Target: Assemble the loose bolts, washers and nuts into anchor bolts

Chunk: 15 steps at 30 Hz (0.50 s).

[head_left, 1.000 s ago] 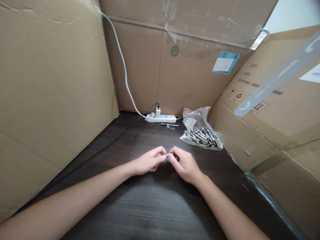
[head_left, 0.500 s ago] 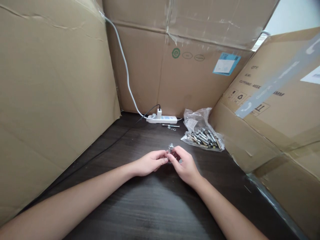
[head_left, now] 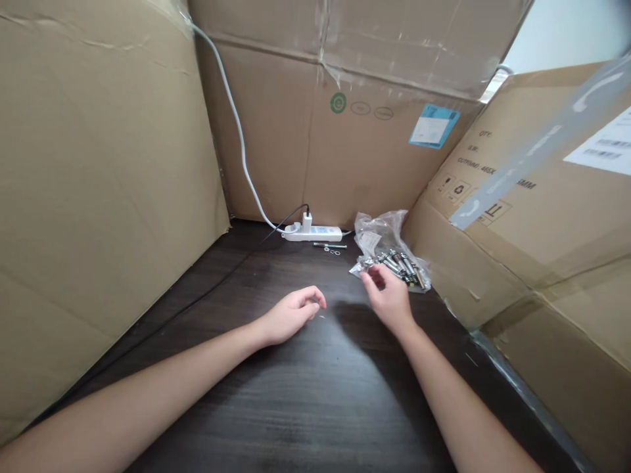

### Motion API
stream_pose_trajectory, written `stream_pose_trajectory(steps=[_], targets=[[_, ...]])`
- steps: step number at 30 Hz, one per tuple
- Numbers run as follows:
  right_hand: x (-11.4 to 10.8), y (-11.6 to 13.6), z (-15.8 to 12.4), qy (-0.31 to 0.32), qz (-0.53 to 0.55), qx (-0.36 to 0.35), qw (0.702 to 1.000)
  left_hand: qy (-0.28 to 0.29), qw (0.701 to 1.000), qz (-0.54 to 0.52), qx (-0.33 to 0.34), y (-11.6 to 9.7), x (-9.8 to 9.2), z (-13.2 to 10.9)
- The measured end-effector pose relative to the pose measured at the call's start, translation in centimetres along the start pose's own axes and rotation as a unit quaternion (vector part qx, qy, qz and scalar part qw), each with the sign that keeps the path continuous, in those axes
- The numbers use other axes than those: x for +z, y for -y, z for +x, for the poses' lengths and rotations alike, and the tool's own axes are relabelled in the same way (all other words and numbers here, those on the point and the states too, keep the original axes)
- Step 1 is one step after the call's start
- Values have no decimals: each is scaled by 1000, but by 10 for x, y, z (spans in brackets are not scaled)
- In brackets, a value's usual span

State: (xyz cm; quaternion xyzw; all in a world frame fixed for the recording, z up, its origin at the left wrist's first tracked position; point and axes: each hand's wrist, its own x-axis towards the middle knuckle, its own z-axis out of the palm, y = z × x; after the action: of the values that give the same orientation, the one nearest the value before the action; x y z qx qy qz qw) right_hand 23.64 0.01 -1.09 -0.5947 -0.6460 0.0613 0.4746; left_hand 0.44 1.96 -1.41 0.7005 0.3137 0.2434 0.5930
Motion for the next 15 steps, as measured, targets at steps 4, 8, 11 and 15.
stream_pose_trajectory(steps=[4, 8, 11, 15], targets=[[-34, -45, 23, -72, -110, 66, 989, -35, 990, 120, 58, 2, -5, 0], [-61, -85, 40, -68, -205, 124, 968, -46, 982, 168, 76, 7, -8, 1], [-69, -99, 49, -66, -232, 150, 959, -48, 978, 183, 82, 9, -9, 2], [-67, -102, 59, -46, -261, 155, 952, -44, 975, 200, 84, 8, -10, 2]])
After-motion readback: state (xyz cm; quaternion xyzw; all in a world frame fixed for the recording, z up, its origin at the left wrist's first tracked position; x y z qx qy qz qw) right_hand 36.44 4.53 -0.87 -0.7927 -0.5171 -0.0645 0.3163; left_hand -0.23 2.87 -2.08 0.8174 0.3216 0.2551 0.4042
